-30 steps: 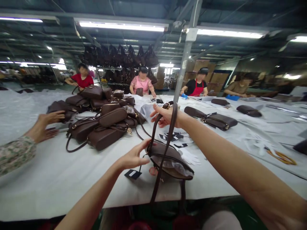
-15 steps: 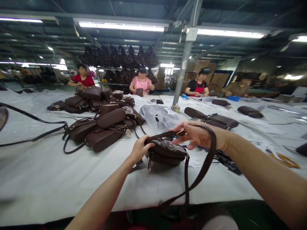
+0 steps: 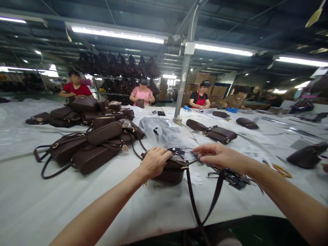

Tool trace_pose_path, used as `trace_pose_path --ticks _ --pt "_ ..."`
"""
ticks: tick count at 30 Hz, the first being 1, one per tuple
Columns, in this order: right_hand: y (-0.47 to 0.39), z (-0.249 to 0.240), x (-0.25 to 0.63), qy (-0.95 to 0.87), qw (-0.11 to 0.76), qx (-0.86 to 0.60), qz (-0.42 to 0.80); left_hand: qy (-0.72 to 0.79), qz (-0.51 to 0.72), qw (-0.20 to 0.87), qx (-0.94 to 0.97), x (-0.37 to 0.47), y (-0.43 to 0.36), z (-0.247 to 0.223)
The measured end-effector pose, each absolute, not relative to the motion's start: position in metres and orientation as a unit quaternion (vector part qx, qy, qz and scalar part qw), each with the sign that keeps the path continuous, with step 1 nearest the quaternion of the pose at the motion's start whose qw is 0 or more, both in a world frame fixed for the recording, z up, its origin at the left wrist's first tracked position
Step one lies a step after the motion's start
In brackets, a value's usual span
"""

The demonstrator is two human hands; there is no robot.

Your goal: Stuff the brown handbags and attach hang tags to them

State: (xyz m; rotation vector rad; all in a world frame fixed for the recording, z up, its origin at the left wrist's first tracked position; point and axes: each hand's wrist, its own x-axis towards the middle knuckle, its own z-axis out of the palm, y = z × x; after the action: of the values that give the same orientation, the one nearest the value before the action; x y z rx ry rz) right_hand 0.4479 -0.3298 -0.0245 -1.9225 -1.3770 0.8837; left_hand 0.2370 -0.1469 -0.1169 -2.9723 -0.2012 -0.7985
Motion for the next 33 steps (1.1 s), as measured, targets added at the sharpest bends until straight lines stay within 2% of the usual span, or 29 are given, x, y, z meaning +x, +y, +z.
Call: trace_pose_path --ticks 4,7,10,13,16,18,20,23,25,29,33 --pt "-0.315 -0.012 0.461 -0.65 0.229 -0.704 0.172 -0.06 -0.24 0.043 -0.968 0.262 -0.141 -0.109" --pt "-0.315 -0.022 0.472 -0.643 0.223 -0.712 0.171 -0.084 -0.231 0.014 -0.969 0.268 -0.118 -0.106" --pt "-0.315 -0.039 0.476 -0.534 0.323 -0.73 0.28 -0.113 -0.231 -0.016 -0.966 0.27 -0.107 -0.098" --pt "-0.304 -0.044 0.471 -0.438 0.459 -0.669 0.387 -0.123 -0.251 -0.072 -0.957 0.277 -0.121 -0.087" --pt "-0.287 -0.035 0.462 -0.387 0.547 -0.589 0.452 -0.121 -0.304 -0.17 -0.93 0.29 -0.141 -0.075" --pt "-0.277 -0.029 0.459 -0.371 0.565 -0.566 0.473 -0.132 -0.355 -0.268 -0.886 0.298 -0.143 -0.065" --pt "-0.272 -0.031 0.456 -0.375 0.543 -0.579 0.479 -0.143 -0.376 -0.399 -0.824 0.303 -0.132 -0.052" --pt "-0.272 -0.046 0.445 -0.398 0.49 -0.597 0.495 -0.168 -0.337 -0.601 -0.705 0.301 -0.104 -0.032" --pt "-0.276 -0.058 0.429 -0.4 0.483 -0.575 0.525 -0.197 -0.317 -0.679 -0.632 0.296 -0.089 -0.021" --pt "-0.29 -0.081 0.382 -0.396 0.442 -0.543 0.595 -0.232 -0.317 -0.711 -0.584 0.291 -0.079 -0.012" --pt "-0.292 -0.098 0.363 -0.445 0.388 -0.58 0.561 -0.229 -0.308 -0.717 -0.583 0.285 -0.078 -0.015"
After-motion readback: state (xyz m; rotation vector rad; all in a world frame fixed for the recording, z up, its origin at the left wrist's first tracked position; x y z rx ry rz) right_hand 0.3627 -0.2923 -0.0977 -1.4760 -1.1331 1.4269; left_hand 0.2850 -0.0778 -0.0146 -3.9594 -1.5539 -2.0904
